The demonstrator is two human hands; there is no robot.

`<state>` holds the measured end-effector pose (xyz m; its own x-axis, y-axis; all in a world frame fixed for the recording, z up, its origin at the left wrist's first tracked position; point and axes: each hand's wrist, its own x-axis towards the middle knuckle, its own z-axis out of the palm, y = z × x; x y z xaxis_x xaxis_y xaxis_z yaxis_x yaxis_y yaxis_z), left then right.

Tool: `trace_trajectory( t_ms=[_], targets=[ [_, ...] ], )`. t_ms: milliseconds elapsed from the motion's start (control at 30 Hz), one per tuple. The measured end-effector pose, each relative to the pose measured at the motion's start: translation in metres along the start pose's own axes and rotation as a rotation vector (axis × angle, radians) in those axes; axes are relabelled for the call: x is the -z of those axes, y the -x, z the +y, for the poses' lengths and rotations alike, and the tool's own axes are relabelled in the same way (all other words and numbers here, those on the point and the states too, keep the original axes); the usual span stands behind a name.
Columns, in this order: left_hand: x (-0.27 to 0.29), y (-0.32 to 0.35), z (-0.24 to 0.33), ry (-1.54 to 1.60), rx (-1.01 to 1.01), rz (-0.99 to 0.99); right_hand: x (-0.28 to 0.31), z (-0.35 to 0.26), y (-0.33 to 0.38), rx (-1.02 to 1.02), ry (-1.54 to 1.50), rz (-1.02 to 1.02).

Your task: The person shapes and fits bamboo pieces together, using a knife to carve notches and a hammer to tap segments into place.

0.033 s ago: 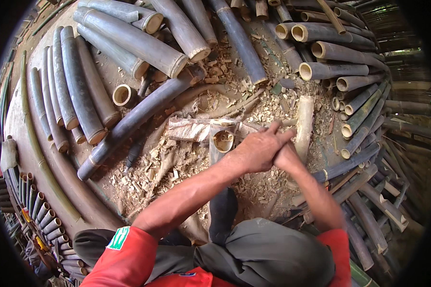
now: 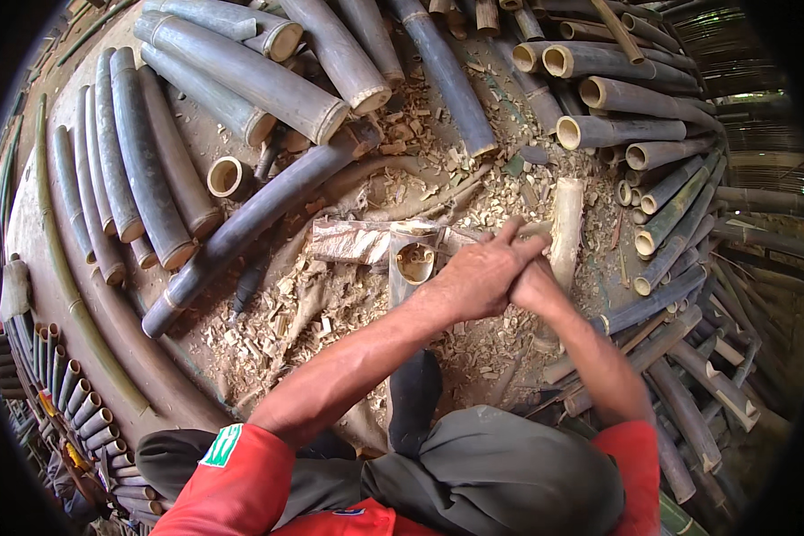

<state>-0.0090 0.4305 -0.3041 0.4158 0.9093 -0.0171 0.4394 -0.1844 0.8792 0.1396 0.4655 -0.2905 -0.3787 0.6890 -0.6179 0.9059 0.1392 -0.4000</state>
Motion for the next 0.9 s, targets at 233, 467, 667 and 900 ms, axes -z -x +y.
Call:
trace_trajectory(
  t_ms=[233, 467, 667, 900],
  targets=[
    [0.023, 0.014, -0.006, 0.279, 0.05, 0.481, 0.048, -0.034, -0.047, 0.527, 0.604, 0.015],
    [0.014, 0.033, -0.024, 0.356, 0.104, 0.959, 0.037, -0.129, -0.083, 0.617, 1.118, -0.166],
    [-0.006, 0.025, 0.006, 0.271, 0.185, 0.761, 0.047, -0.054, -0.067, 0.762, 0.832, -0.251],
    [-0.036, 0.046, 0.024, 0.239, 0.131, 0.434, 0.024, 0.002, -0.01, 0.654, 0.483, -0.364]
  ],
)
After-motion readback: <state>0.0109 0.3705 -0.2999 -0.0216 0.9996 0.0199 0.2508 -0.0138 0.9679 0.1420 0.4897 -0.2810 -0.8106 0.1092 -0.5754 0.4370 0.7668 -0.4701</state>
